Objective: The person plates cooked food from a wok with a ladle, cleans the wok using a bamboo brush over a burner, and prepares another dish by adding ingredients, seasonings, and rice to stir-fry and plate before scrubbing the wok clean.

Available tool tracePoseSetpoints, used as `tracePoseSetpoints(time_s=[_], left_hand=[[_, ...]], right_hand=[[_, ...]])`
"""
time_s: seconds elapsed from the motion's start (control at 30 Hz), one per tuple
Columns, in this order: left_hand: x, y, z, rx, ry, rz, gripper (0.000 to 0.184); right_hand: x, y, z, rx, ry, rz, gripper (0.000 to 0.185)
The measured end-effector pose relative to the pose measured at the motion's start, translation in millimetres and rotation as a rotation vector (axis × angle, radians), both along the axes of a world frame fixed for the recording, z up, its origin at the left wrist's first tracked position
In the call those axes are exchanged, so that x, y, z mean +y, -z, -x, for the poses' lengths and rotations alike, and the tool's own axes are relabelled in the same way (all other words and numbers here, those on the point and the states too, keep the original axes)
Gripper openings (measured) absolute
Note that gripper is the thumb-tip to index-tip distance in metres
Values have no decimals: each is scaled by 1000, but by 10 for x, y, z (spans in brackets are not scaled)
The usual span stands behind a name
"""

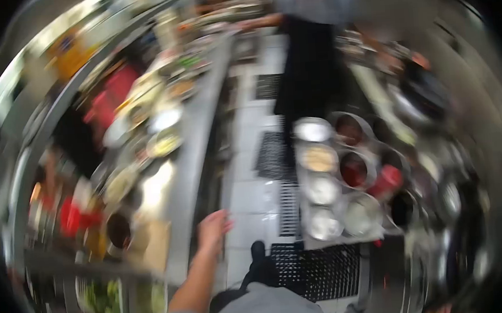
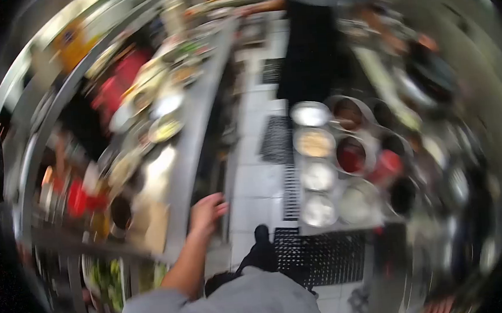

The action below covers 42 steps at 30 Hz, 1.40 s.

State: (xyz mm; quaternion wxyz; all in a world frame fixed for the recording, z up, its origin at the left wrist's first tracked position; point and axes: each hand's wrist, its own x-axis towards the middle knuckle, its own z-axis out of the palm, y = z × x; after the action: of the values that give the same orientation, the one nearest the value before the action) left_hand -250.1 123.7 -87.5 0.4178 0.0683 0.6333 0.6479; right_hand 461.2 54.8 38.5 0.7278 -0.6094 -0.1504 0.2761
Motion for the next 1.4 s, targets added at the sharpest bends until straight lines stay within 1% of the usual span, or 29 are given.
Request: tracePoseSetpoints(time_s=[0.07, 0.1, 0.13, 0.17, 0.2, 0.23, 0.27, 0.33, 0.37, 0.4, 0.43, 0.5, 0.53, 0.63, 0.67, 0.73, 0.77, 0.8, 0.83, 0.9, 0.93, 1.0, 1.03, 1.1, 1.17, 1.23, 1.3, 1.33, 1.4], left_hand=[[49, -393, -99, 90, 29, -14, 26], [88, -471, -187, 128, 78, 67, 22], [162, -363, -239, 165, 137, 46, 22], [138, -684, -658, 309, 286, -30, 23], [153, -601, -736, 295, 405, 111, 22], [401, -1021, -1300, 203, 397, 198, 31], [345, -649, -1409, 226, 562, 182, 35], [626, -731, -1852, 161, 947, 165, 37], [745, -440, -1970, 218, 1133, 110, 38], [834, -487, -2327, 230, 1078, 33, 21], [945, -403, -2566, 322, 1208, -47, 25], [1175, -695, -3168, 433, 1432, -114, 28], [1300, -769, -3441, 412, 1482, -155, 30], [1877, -652, -4409, 728, 1540, -420, 32], [2006, -1022, -4841, 739, 1532, -349, 32], [2587, -440, -5640, 1110, 1388, -632, 46], [2821, 1, -5999, 1211, 1304, -654, 55], [2964, 193, -6279, 1188, 1400, -484, 59], [3044, 178, -6428, 1200, 1392, -485, 59], [3202, 120, -6619, 959, 1847, -199, 60], [3237, 95, -6638, 972, 1845, -189, 60], [3254, 50, -6672, 283, 1689, 44, 57], [3158, -42, -6797, 289, 1679, 66, 57], [3076, -206, -7161, -210, 1442, 102, 36], [3156, -18, -7577, -425, 1298, 160, 37], [3114, -260, -8128, -504, 1396, 234, 28], [2940, -794, -8547, -695, 1483, 306, 25], [2941, -785, -8786, -538, 1570, 286, 21], [3037, -488, -8887, -445, 1602, 336, 19]], right_hand=[[63, 496, -613, 24, -732, -353, 44], [263, 100, -49, -148, -404, -206, 38], [632, -277, 451, -116, 36, -108, 30], [828, -336, 251, 22, -100, -278, 16], [795, -151, -261, 212, -270, -418, 28], [747, -288, -321, 215, -125, -383, 18], [856, -379, -519, 261, -84, -398, 16], [656, -417, -685, 279, 44, -399, 16], [629, -457, -809, 254, 91, -379, 16], [531, -415, -983, 181, 117, -282, 25], [436, -430, -1151, 176, 128, -293, 25], [268, -417, -1476, -190, 245, 194, 40], [144, -380, -1586, -186, 271, 250, 54], [-103, -355, -1745, -111, 191, 133, 58], [-125, -285, -1842, -61, 233, 88, 59], [-142, -227, -2032, -24, 212, 58, 59], [-154, -222, -2129, 7, 194, 33, 59], [-157, -224, -2218, 14, 189, 23, 59], [-174, -243, -2292, -26, 155, 90, 60], [-304, -241, -2430, -54, 117, 152, 61], [-394, -218, -2476, -110, 102, 188, 62], [-507, -172, -2636, -154, 82, 219, 63], [-565, -137, -2729, -160, 73, 192, 62], [-566, -14, -2850, -149, 52, 172, 61], [-408, -37, -2730, -147, 119, 191, 62], [-364, -39, -2677, -143, 108, 196, 63], [-343, 8, -2707, -139, 98, 202, 64], [-324, 51, -2659, -167, 66, 192, 64], [-248, 23, -2472, -185, 39, 245, 63]])
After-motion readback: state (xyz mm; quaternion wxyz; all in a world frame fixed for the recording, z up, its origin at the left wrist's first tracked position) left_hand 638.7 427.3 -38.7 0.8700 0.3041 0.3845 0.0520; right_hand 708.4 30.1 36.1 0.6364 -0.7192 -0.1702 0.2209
